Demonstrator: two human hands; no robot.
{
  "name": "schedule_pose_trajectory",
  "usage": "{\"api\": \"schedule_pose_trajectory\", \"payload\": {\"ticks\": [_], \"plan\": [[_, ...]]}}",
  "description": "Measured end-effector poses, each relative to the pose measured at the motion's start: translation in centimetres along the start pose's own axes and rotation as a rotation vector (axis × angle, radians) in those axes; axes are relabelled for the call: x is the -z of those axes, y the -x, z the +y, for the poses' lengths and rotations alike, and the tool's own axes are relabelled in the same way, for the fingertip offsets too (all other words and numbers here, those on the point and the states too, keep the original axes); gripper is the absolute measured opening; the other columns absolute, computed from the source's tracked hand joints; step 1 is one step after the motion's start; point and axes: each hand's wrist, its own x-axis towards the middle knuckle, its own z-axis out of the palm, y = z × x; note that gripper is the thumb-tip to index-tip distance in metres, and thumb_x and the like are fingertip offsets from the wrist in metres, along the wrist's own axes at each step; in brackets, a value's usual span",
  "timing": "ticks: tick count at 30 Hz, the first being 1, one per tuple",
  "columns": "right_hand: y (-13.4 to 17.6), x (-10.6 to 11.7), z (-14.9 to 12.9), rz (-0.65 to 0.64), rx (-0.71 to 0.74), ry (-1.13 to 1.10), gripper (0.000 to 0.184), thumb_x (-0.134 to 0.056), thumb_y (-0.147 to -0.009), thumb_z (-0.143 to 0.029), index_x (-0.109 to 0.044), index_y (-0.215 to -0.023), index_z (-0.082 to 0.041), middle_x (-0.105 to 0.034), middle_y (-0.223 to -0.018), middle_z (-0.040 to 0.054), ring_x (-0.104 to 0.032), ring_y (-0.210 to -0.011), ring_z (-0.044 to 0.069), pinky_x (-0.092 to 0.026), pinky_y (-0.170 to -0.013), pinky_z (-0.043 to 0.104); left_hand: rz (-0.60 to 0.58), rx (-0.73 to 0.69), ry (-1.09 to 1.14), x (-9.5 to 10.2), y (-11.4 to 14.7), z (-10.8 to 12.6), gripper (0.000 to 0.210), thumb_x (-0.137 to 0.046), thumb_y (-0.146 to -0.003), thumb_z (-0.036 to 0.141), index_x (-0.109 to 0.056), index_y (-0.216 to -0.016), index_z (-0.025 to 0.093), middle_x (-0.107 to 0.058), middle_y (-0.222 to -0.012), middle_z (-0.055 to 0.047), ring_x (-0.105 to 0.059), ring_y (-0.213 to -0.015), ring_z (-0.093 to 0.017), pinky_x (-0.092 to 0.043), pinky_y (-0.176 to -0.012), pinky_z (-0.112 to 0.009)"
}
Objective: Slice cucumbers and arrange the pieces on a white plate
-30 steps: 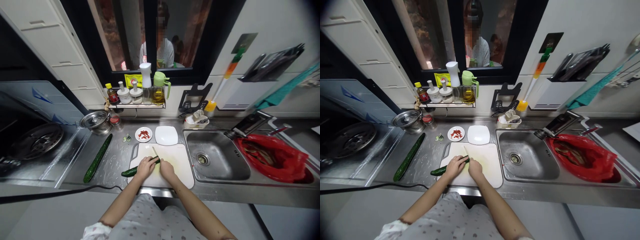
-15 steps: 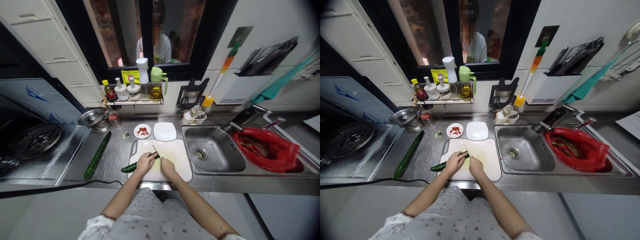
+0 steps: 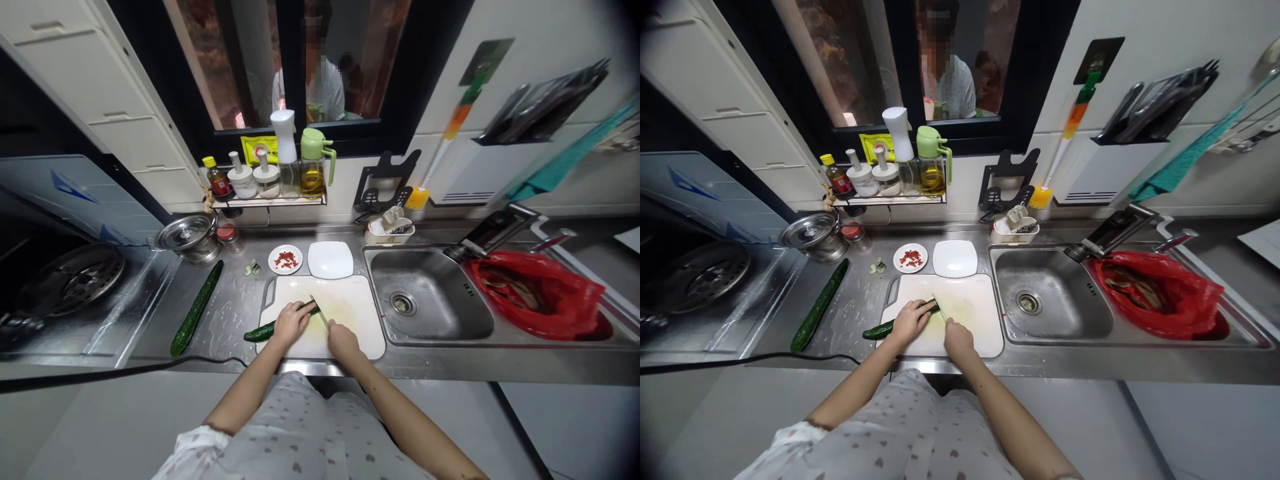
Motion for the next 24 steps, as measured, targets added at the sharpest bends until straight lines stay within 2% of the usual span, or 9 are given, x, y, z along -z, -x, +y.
{"api": "schedule_pose_trajectory", "payload": {"ticks": [17, 24], "plan": [[-3.3, 2.1, -2.3, 0.016, 0.007, -0.056, 0.033, -0.040, -0.089, -0.008, -0.052, -0.120, -0.012, -0.067, -0.107, 0.0166, -0.063, -0.106, 0.022, -0.045, -0.081, 0.027, -0.005, 0.013, -0.022, 0.5, -0.1, 0.4, 0.038, -0.045, -0.094, 0.032, -0.057, -0.131, 0.034, -0.062, -0.109, -0.004, -0.055, -0.097, -0.019, -0.046, -0.090, -0.032], [-2.8, 1.8, -1.9, 0.019, 0.025, -0.039, 0.036, -0.039, -0.087, -0.006, -0.052, -0.121, -0.010, -0.067, -0.107, 0.0174, -0.064, -0.104, 0.024, -0.045, -0.078, 0.030, -0.016, 0.018, -0.049, 0.5, 0.1, 0.5, 0.039, -0.045, -0.095, 0.034, -0.055, -0.132, 0.035, -0.061, -0.113, -0.004, -0.054, -0.099, -0.020, -0.046, -0.091, -0.034]]}}
